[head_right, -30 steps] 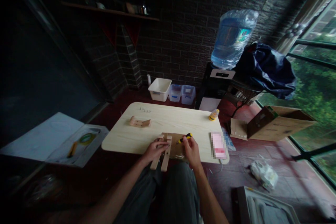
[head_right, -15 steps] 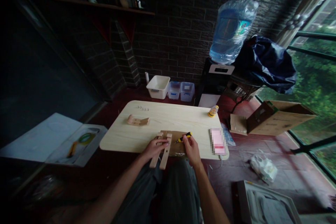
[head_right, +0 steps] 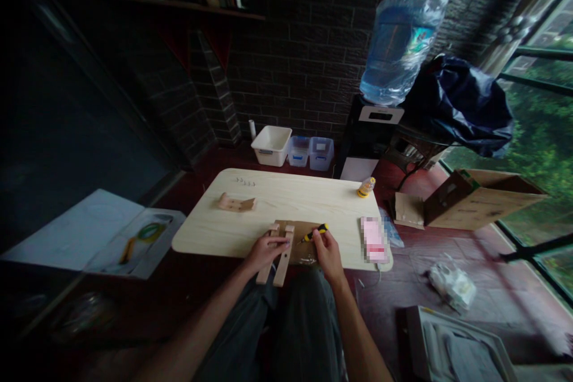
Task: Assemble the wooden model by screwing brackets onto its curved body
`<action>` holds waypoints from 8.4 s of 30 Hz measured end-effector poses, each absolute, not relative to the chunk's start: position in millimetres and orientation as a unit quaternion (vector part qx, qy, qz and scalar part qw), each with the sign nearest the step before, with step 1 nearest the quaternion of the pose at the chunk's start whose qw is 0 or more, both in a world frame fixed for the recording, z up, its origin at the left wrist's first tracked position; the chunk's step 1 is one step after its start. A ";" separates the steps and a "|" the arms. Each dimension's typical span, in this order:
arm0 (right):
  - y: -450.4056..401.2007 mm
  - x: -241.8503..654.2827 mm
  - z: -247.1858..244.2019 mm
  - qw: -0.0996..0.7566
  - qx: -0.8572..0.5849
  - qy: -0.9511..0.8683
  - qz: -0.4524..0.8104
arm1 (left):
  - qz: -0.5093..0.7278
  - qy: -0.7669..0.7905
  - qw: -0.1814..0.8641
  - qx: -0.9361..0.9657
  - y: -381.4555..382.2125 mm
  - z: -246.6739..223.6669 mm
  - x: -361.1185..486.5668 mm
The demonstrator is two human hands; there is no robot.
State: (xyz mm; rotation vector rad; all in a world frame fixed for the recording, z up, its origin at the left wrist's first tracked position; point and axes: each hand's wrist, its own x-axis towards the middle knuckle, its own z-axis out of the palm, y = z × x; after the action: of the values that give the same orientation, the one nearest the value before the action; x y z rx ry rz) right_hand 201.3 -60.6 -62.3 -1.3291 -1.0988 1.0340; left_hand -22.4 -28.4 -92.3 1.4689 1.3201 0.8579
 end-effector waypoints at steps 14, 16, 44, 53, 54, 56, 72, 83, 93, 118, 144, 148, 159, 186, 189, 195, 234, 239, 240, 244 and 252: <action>-64.1 195.0 -51.7 0.549 -0.543 -0.481 0.414 | 0.373 0.552 0.463 0.585 -30.2 -96.7 -21.4; -66.7 188.0 -43.7 0.542 -0.529 -0.521 0.394 | 0.376 0.545 0.469 0.585 -29.4 -99.2 -21.9; -61.2 167.1 -18.4 0.356 -0.513 -0.742 0.245 | 0.384 0.543 0.419 0.618 -35.0 -98.4 -24.6; -54.8 164.5 -6.3 0.317 -0.500 -0.766 0.251 | 0.359 0.553 0.416 0.626 -31.9 -94.5 -23.5; -54.6 164.3 -5.5 0.317 -0.500 -0.766 0.251 | 0.362 0.555 0.411 0.626 -31.6 -94.1 -23.1; -55.2 164.0 -3.9 0.324 -0.499 -0.763 0.254 | 0.367 0.555 0.410 0.624 -31.3 -93.9 -22.3; -60.1 167.9 -3.5 0.348 -0.483 -0.758 0.265 | 0.373 0.544 0.412 0.629 -33.3 -93.2 -21.4; -59.9 167.6 3.8 0.312 -0.506 -0.763 0.253 | 0.358 0.554 0.411 0.629 -34.2 -87.7 -22.3; -55.5 163.7 26.3 0.243 -0.515 -0.789 0.231 | 0.345 0.562 0.365 0.658 -36.1 -80.6 -21.8; -29.2 144.3 82.7 -0.060 -0.478 -0.874 0.065 | 0.360 0.573 0.370 0.637 -36.9 -81.7 -16.2; -9.8 138.8 81.9 -0.076 -0.441 -0.891 0.083 | 0.359 0.554 0.370 0.654 -30.7 -93.5 -20.0; -7.5 137.6 81.9 -0.094 -0.449 -0.884 0.086 | 0.353 0.551 0.366 0.662 -30.4 -92.9 -19.4; -11.9 134.1 78.9 -0.111 -0.458 -0.879 0.067 | 0.348 0.556 0.339 0.674 -31.4 -91.5 -17.6; -17.7 137.4 79.4 -0.097 -0.483 -0.867 0.066 | 0.354 0.568 0.339 0.661 -33.3 -96.0 -20.9; -17.8 136.9 78.8 -0.095 -0.485 -0.867 0.064 | 0.351 0.569 0.340 0.661 -32.8 -93.5 -20.3; -20.0 138.3 77.0 -0.092 -0.511 -0.851 0.082 | 0.331 0.560 0.360 0.668 -32.4 -87.2 -19.7; -29.8 142.2 71.5 -0.084 -0.550 -0.822 0.123 | 0.314 0.548 0.403 0.662 -30.6 -80.4 -20.4; -36.3 135.2 79.2 -0.095 -0.556 -0.817 0.116 | 0.303 0.551 0.400 0.667 -31.2 -79.9 -20.8; -37.2 133.4 80.5 -0.094 -0.559 -0.816 0.115 | 0.301 0.554 0.404 0.663 -31.3 -80.2 -20.7; -38.8 128.6 83.3 -0.093 -0.573 -0.805 0.121 | 0.305 0.558 0.408 0.655 -31.3 -80.5 -20.3; -35.6 132.5 80.2 -0.094 -0.572 -0.802 0.143 | 0.321 0.545 0.411 0.656 -31.9 -80.1 -19.5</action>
State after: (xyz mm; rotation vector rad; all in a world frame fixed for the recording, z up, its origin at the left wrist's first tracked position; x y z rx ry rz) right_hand 132.5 -35.6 80.2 -1.9125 -2.6837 0.4800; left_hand -19.5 -31.9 -80.1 1.6520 1.3724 0.8078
